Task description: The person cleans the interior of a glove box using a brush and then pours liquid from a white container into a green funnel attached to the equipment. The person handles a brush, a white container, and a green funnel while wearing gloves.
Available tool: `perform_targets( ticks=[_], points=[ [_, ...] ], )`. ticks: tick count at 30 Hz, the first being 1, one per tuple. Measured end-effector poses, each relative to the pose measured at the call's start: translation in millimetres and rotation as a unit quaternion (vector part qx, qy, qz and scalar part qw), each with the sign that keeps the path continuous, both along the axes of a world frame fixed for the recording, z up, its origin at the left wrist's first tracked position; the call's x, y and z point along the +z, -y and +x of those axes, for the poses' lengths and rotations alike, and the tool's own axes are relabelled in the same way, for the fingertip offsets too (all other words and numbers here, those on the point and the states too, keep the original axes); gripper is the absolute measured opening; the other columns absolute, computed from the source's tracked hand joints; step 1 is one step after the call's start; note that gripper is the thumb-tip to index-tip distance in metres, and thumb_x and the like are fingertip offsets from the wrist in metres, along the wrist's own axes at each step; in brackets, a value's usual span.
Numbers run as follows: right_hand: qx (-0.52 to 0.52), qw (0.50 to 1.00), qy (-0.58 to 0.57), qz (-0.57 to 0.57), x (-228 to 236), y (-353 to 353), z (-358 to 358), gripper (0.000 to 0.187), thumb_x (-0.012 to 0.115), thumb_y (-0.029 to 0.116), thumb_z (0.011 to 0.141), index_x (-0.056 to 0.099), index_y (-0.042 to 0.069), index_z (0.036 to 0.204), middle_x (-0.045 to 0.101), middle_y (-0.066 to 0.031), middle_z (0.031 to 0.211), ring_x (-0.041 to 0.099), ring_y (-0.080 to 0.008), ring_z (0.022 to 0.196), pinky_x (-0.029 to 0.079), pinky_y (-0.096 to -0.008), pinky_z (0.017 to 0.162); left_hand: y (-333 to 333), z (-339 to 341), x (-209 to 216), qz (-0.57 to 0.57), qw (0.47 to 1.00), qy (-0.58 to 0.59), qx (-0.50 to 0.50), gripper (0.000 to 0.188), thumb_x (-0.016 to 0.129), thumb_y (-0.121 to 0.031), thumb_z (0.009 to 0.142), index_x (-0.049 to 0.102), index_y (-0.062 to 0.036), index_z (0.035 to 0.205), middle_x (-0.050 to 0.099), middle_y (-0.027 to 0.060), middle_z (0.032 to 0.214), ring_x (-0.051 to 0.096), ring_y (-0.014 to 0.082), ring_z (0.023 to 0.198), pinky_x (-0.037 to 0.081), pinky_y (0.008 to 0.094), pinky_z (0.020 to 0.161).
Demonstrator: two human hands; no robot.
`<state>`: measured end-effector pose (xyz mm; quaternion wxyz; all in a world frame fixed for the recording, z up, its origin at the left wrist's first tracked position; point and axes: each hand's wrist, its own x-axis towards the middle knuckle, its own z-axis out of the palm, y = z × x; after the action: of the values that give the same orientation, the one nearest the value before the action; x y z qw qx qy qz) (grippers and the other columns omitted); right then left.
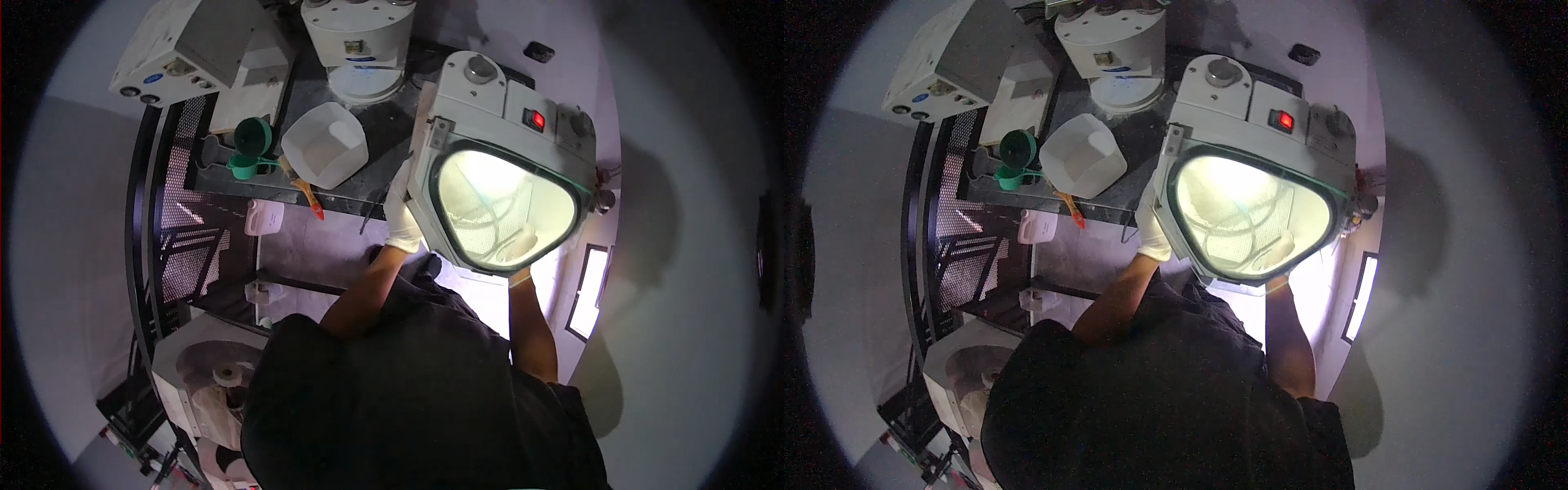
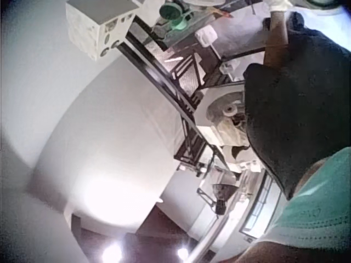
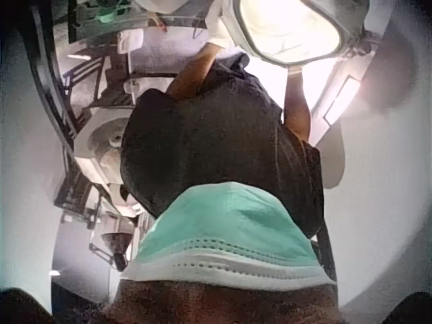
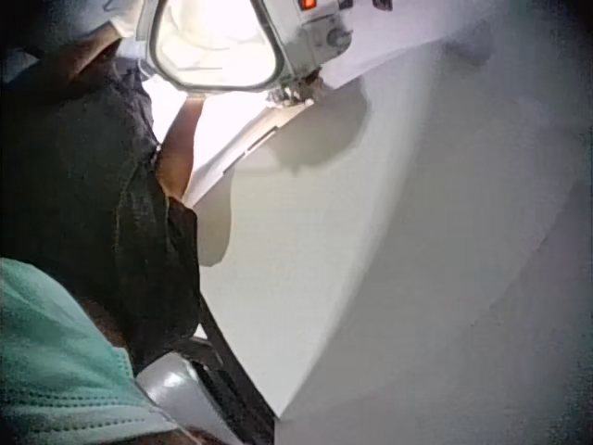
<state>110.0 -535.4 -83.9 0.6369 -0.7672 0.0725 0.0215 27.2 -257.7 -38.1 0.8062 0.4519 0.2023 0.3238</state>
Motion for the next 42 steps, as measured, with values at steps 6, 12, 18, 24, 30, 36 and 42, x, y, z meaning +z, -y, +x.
perform_targets(
  ticks=[6,12,18,24,30,36,42],
  points=[
    [0.051,0.997,-0.05,-0.006,-12.3,-6.2,-3.6,0.03,0.074,0.021,0.088,0.068,0.0,0.109,0.069,-0.0057,0.09,0.063,-0.0206,0.079,0.052,-0.0349,0.073,-8.9,16.4,-20.0,0.025,0.999,0.023,0.014,0.044,0.061,0.0,0.097,0.058,-0.0024,0.141,0.065,0.0059,0.133,0.063,0.0113,0.11,0.051,0.0277,0.097],
    [0.057,0.996,-0.065,-0.008,-21.7,-12.5,-3.5,0.029,0.073,0.021,0.09,0.067,0.001,0.109,0.069,-0.0055,0.089,0.063,-0.0201,0.078,0.052,-0.0344,0.072,-34.5,40.7,-0.4,0.097,0.995,-0.027,0.014,0.047,0.065,0.004,0.092,0.06,-0.0023,0.138,0.069,0.0092,0.127,0.063,0.0121,0.109,0.051,0.028,0.096],
    [0.027,0.998,-0.062,-0.017,-21.9,-4.8,0.8,0.027,0.071,0.022,0.091,0.067,0.002,0.108,0.068,-0.0053,0.089,0.063,-0.0195,0.078,0.052,-0.034,0.071,-46.1,48.4,-12.4,0.108,0.994,-0.02,0.021,0.049,0.067,0.007,0.087,0.063,-0.0026,0.135,0.069,0.0086,0.127,0.065,0.011,0.107,0.051,0.0264,0.095],
    [-0.01,0.999,-0.047,-0.009,-18.6,5.9,15.6,0.026,0.07,0.022,0.092,0.067,0.002,0.107,0.068,-0.0051,0.089,0.063,-0.019,0.078,0.052,-0.0335,0.07,-29.8,45.5,-20.5,0.07,0.995,-0.043,0.052,0.038,0.062,-0.001,0.097,0.063,-0.0016,0.135,0.069,0.0087,0.126,0.066,0.0121,0.103,0.053,0.0271,0.093],
    [0.015,0.999,-0.037,0.008,-16.6,13.3,64.8,0.024,0.069,0.023,0.093,0.067,0.003,0.107,0.068,-0.0049,0.089,0.063,-0.0184,0.077,0.052,-0.0331,0.069,2.2,51.5,-8.1,-0.045,0.996,0.013,0.076,0.028,0.059,-0.009,0.099,0.068,-0.0008,0.124,0.072,0.0073,0.112,0.067,0.0142,0.093,0.055,0.0291,0.084],
    [0.021,0.998,-0.044,0.026,-21.3,8.8,78.2,0.023,0.067,0.023,0.094,0.067,0.003,0.106,0.067,-0.0047,0.088,0.063,-0.0179,0.077,0.052,-0.0326,0.068,-4.4,48.9,-82.1,-0.127,0.99,0.011,0.061,0.024,0.057,-0.017,0.101,0.07,0.0004,0.11,0.071,0.0058,0.102,0.066,0.0148,0.086,0.056,0.0295,0.077],
    [-0.009,0.999,-0.033,0.036,-28.7,1.9,74.1,0.022,0.066,0.024,0.095,0.067,0.004,0.105,0.067,-0.0045,0.088,0.063,-0.0173,0.076,0.052,-0.0322,0.066,-32.3,62.2,-52.5,0.122,0.988,-0.047,0.077,0.02,0.059,-0.006,0.098,0.071,0.0034,0.11,0.072,0.0057,0.098,0.065,0.0122,0.082,0.053,0.0285,0.077]
  ],
)
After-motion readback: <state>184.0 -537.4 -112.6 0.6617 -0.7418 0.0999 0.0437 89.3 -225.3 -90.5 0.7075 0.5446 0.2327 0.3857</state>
